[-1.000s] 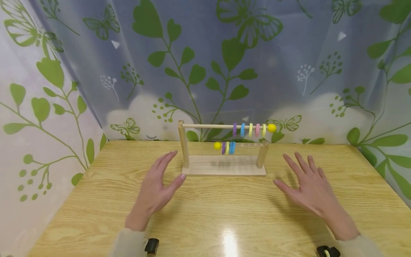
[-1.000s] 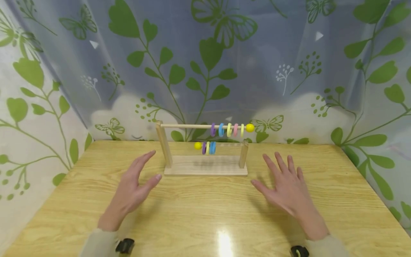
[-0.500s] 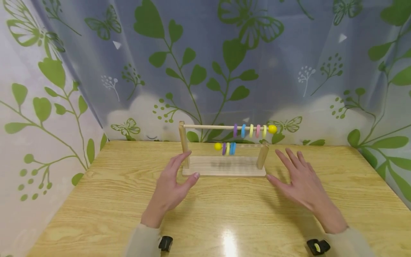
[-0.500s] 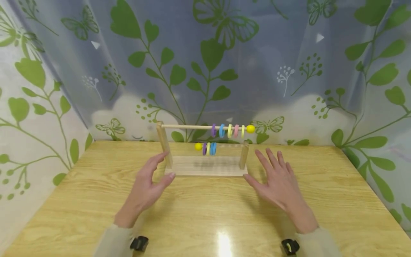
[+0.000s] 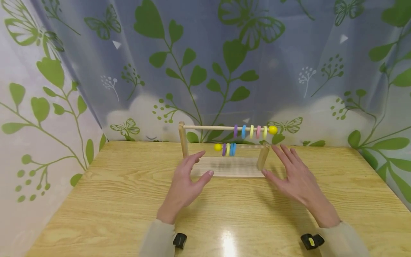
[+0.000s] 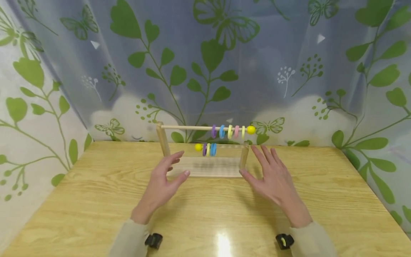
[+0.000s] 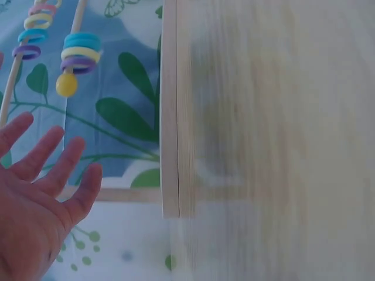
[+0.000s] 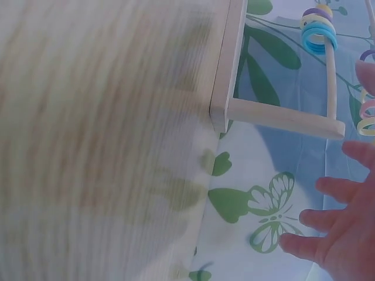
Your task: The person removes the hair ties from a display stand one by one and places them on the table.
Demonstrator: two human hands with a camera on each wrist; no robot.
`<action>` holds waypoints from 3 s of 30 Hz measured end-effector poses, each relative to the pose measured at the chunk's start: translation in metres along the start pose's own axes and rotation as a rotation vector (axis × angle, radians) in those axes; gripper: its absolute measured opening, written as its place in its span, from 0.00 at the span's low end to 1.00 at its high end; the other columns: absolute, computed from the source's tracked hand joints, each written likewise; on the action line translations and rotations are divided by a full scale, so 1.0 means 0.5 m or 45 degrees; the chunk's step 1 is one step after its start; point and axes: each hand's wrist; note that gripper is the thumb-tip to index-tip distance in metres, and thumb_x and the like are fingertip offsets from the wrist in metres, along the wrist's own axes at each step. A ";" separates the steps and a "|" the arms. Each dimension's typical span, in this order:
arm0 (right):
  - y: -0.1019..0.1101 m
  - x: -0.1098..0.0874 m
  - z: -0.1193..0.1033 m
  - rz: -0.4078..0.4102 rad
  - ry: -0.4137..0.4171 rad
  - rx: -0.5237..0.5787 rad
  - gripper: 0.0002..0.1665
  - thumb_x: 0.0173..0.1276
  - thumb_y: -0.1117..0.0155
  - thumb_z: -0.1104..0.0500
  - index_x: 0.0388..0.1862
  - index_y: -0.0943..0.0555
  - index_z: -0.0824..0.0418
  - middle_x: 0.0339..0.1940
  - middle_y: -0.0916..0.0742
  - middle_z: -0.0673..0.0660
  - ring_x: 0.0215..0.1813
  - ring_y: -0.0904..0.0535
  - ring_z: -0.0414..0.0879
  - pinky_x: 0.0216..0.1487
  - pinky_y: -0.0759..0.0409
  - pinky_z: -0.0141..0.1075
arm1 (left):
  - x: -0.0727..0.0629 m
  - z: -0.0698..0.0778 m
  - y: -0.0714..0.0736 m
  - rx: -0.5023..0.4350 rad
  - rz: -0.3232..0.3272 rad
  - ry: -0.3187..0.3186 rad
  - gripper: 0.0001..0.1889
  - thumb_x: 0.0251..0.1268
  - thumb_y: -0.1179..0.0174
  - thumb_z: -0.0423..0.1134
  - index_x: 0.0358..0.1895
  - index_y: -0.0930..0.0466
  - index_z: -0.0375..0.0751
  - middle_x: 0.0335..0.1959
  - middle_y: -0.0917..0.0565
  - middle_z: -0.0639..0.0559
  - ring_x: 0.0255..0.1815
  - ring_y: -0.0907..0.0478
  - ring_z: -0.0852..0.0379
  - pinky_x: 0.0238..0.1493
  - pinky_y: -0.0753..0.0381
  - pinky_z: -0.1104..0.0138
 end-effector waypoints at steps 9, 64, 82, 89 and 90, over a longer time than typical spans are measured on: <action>-0.009 0.023 -0.009 0.011 0.019 0.076 0.46 0.73 0.41 0.36 0.83 0.43 0.48 0.84 0.39 0.65 0.81 0.43 0.70 0.65 0.36 0.77 | 0.027 0.012 -0.042 -0.128 0.058 0.028 0.27 0.69 0.35 0.48 0.70 0.26 0.50 0.65 0.20 0.48 0.63 0.20 0.44 0.60 0.21 0.44; -0.062 0.088 0.022 0.330 -0.042 0.983 0.20 0.76 0.38 0.62 0.62 0.21 0.70 0.51 0.14 0.52 0.45 0.15 0.33 0.42 0.12 0.31 | 0.086 0.069 -0.177 -0.231 0.575 0.388 0.07 0.60 0.27 0.41 0.39 0.10 0.45 0.39 0.08 0.50 0.33 0.10 0.54 0.36 0.13 0.63; -0.069 0.089 0.022 0.342 -0.047 1.062 0.20 0.75 0.38 0.64 0.62 0.21 0.72 0.49 0.13 0.40 0.45 0.14 0.34 0.42 0.13 0.29 | 0.087 0.070 -0.185 -0.097 0.619 0.412 0.07 0.61 0.28 0.44 0.38 0.08 0.47 0.38 0.08 0.51 0.34 0.11 0.53 0.38 0.16 0.58; -0.069 0.088 0.022 0.336 -0.041 1.062 0.20 0.76 0.39 0.63 0.62 0.22 0.73 0.49 0.14 0.41 0.45 0.14 0.33 0.42 0.13 0.29 | 0.086 0.069 -0.186 -0.108 0.669 0.394 0.06 0.61 0.28 0.42 0.37 0.09 0.45 0.35 0.08 0.50 0.33 0.11 0.52 0.36 0.16 0.58; -0.068 0.088 0.022 0.337 -0.039 1.060 0.21 0.76 0.39 0.63 0.62 0.22 0.73 0.49 0.14 0.40 0.45 0.15 0.33 0.42 0.13 0.29 | 0.086 0.069 -0.185 -0.114 0.673 0.396 0.06 0.61 0.28 0.42 0.37 0.09 0.45 0.35 0.08 0.50 0.32 0.11 0.53 0.36 0.16 0.58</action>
Point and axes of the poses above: each hand's wrist, its own x-axis towards the middle knuckle, its own y-axis out of the back of the hand, z = x × y
